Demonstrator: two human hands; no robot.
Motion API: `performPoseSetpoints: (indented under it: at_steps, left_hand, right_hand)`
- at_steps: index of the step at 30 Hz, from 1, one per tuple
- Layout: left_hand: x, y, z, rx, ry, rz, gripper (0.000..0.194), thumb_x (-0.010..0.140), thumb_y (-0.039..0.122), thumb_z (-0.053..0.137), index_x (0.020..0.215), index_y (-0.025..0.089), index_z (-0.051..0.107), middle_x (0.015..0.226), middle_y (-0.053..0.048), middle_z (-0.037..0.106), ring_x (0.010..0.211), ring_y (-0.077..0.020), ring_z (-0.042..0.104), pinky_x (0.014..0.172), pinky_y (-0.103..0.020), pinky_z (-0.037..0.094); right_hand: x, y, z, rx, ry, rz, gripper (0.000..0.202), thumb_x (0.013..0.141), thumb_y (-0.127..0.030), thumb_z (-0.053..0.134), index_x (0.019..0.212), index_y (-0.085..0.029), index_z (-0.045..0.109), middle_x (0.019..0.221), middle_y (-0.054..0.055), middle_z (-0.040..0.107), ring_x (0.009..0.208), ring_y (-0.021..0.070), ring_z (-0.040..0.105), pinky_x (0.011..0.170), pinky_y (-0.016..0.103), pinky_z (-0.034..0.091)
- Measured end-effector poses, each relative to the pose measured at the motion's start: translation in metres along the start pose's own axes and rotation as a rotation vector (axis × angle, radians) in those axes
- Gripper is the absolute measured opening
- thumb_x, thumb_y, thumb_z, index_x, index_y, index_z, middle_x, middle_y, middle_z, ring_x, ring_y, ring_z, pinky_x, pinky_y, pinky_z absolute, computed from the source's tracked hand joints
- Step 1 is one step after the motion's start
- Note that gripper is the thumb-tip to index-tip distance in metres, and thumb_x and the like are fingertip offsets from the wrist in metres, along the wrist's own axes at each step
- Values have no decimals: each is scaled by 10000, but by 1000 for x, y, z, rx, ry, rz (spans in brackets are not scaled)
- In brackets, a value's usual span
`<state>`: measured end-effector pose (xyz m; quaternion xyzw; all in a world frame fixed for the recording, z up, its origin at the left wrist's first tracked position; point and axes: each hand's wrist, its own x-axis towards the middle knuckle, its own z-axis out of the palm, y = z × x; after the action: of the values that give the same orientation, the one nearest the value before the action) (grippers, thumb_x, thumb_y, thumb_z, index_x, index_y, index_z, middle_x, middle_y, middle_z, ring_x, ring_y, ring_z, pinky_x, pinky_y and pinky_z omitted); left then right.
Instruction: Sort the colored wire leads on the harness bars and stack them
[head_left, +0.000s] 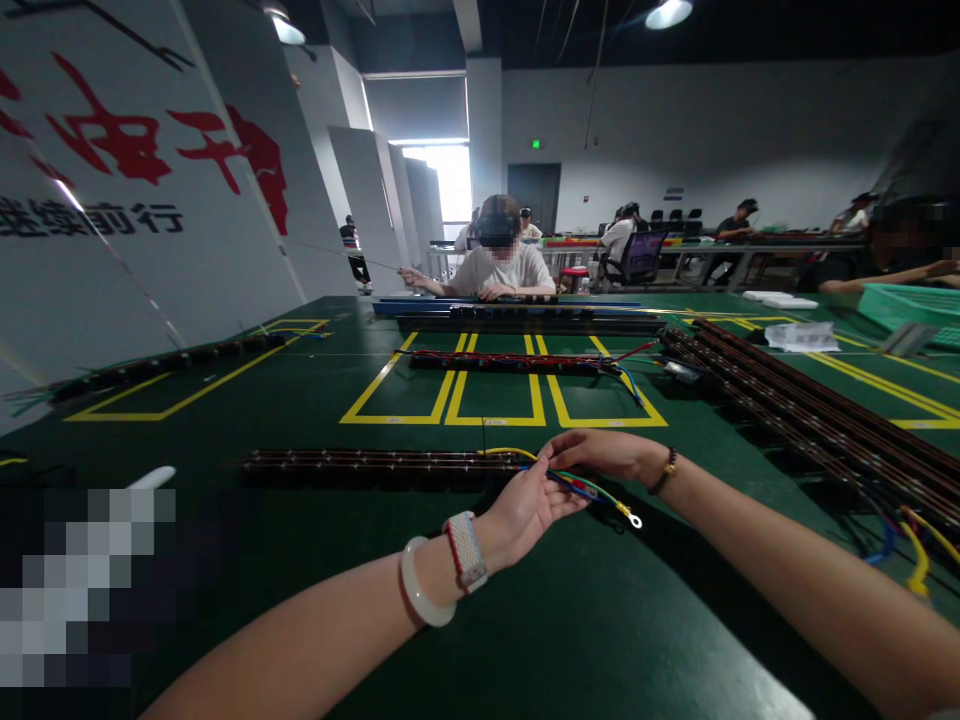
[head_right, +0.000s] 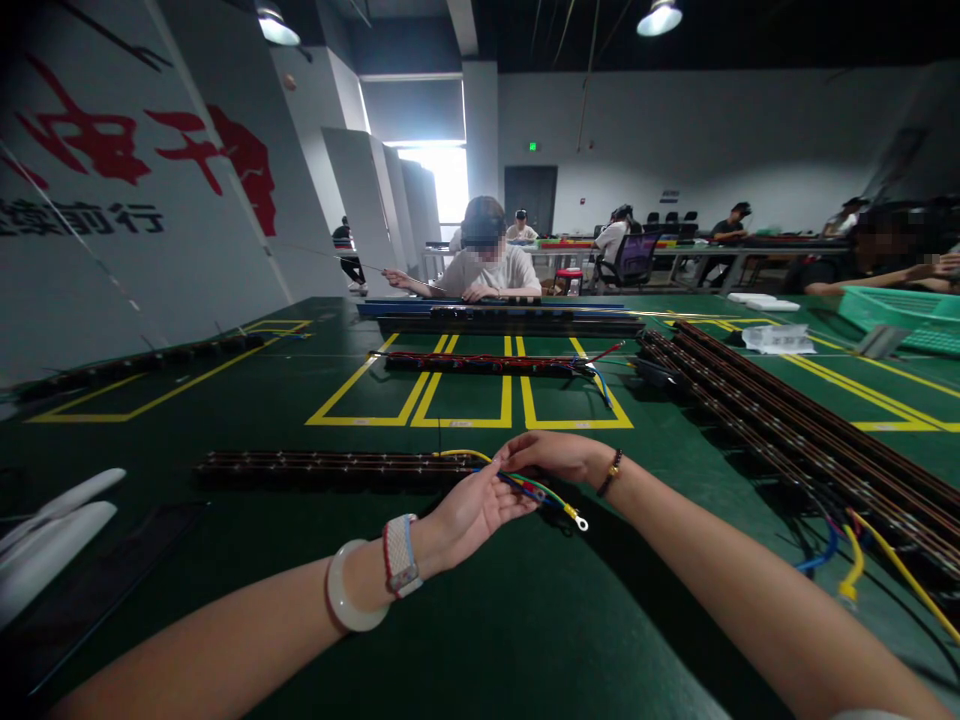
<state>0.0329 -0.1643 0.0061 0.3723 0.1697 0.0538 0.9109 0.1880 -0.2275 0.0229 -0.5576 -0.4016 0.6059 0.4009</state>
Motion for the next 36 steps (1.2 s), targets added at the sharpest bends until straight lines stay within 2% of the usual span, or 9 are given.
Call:
performPoseSetpoints:
  at_steps: [4,8,14,18,23,27,31,36]
  left_hand:
    - [-2,1,1,29,-8,-25,372,958,388,325,1099,74,467,878,-139,652,792,-181,662,912,-398,450]
    - [-3,2,2,31,-28,-72,464,946,466,301,1029,66,522,858,-147,664,783,-180,658,861,-364,465]
    - [-5,-1,0,48,-40,-97,471,973,380,237,938,55,577,861,-160,679,800,-173,657,859,-344,460]
    - [-8,-3,1,50,-77,-103,466,972,350,251,936,38,595,905,-183,679,784,-176,656,879,-358,448]
    - [-12,-4,3,46,-97,-87,465,968,350,286,954,30,623,959,-184,679,786,-166,651,862,-334,455]
    - [-12,-5,5,7,-87,-61,465,958,388,319,989,40,626,1037,-186,663,817,-167,647,849,-326,464]
    - [-10,-6,5,-37,-62,-60,446,957,388,322,1032,52,606,1091,-186,644,849,-174,651,834,-321,472]
    - [-8,-6,3,-25,-65,-59,438,956,378,331,1040,34,589,1089,-200,639,889,-192,651,846,-325,474]
  right_hand:
    - [-2,-3,3,48,19,10,216,705,-246,688,872,-137,607,779,-2,637,686,105,586,668,232,468]
    - [-3,-5,5,45,14,16,175,713,-237,665,839,-135,600,735,-10,623,642,96,574,628,222,466]
    - [-4,-6,2,-160,37,25,158,734,-249,618,845,-137,630,819,16,639,713,113,575,658,228,469]
    - [-3,-7,-1,-291,39,18,122,714,-247,601,769,-142,626,760,0,616,679,95,537,614,198,444]
    - [-2,-5,-5,-323,-87,17,165,749,-285,530,756,-128,582,620,-37,521,484,54,408,430,183,331]
    - [-3,-5,-8,-329,-99,-42,175,781,-307,546,751,-134,544,630,-49,484,501,44,387,446,178,324]
    - [-2,-5,-13,-309,-114,-28,238,786,-375,571,765,-143,522,646,-44,491,511,49,402,450,186,330]
    - [-2,-1,-14,-283,-155,-12,322,811,-456,578,771,-145,504,569,-62,456,447,44,373,403,186,278]
